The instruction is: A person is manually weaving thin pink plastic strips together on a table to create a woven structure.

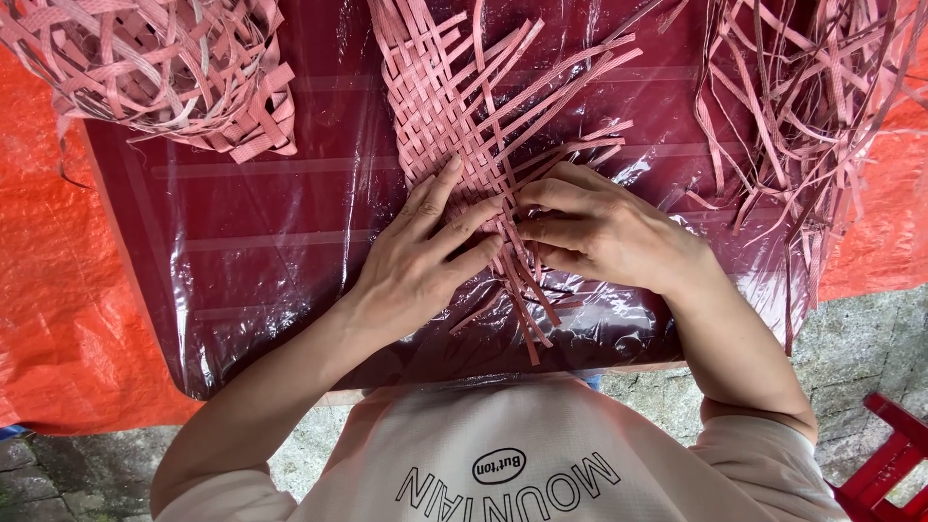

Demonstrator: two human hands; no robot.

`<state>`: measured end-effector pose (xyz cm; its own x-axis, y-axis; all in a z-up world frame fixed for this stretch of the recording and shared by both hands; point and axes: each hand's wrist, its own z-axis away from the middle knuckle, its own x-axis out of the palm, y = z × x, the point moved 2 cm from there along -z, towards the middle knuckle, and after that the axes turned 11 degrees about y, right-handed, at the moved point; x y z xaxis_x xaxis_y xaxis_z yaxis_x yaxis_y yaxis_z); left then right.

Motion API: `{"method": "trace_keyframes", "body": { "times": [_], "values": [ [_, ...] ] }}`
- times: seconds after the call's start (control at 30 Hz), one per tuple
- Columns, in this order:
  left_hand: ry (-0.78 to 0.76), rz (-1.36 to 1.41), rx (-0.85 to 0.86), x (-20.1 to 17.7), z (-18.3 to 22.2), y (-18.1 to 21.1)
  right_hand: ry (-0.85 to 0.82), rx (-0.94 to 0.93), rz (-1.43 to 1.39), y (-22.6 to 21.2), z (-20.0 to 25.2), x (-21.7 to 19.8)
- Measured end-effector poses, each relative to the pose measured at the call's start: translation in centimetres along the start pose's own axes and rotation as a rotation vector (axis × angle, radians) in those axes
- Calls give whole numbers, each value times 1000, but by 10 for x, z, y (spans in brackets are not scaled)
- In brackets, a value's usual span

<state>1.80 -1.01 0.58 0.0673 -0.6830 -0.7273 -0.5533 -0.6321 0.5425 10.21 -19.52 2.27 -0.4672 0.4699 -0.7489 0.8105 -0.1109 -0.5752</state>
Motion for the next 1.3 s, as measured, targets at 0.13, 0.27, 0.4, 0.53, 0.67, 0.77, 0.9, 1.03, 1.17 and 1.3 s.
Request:
{"method": "trace_keyframes", "body": {
  "times": [0.13,0.27,0.4,0.53,0.67,0.77,0.9,1.03,1.17,1.3],
  "values": [
    [14,8,0,0,1,0,37,11,-45,6,4,7],
    [2,17,-2,-3,-2,2,58,77,-102,7,6,9],
    [53,0,-35,2,-2,3,66,96,-122,7,5,8],
    [65,3,-43,3,-3,4,70,72,-113,7,2,5],
    [5,-80,-57,6,0,0,19,61,-128,5,0,-3],
    [-11,-122,-53,9,4,-2,-83,65,-156,0,-3,-15],
    [43,-82,-21,0,-7,3,-132,83,-233,-8,-4,-23],
    [33,-113,-25,3,-6,2,-10,123,-197,-12,-8,-11],
    [42,-106,-26,1,-8,3,-16,127,-39,-16,-8,-4],
    [27,-103,-19,-2,-9,4,17,151,86,-22,-10,-1]
  ]
}}
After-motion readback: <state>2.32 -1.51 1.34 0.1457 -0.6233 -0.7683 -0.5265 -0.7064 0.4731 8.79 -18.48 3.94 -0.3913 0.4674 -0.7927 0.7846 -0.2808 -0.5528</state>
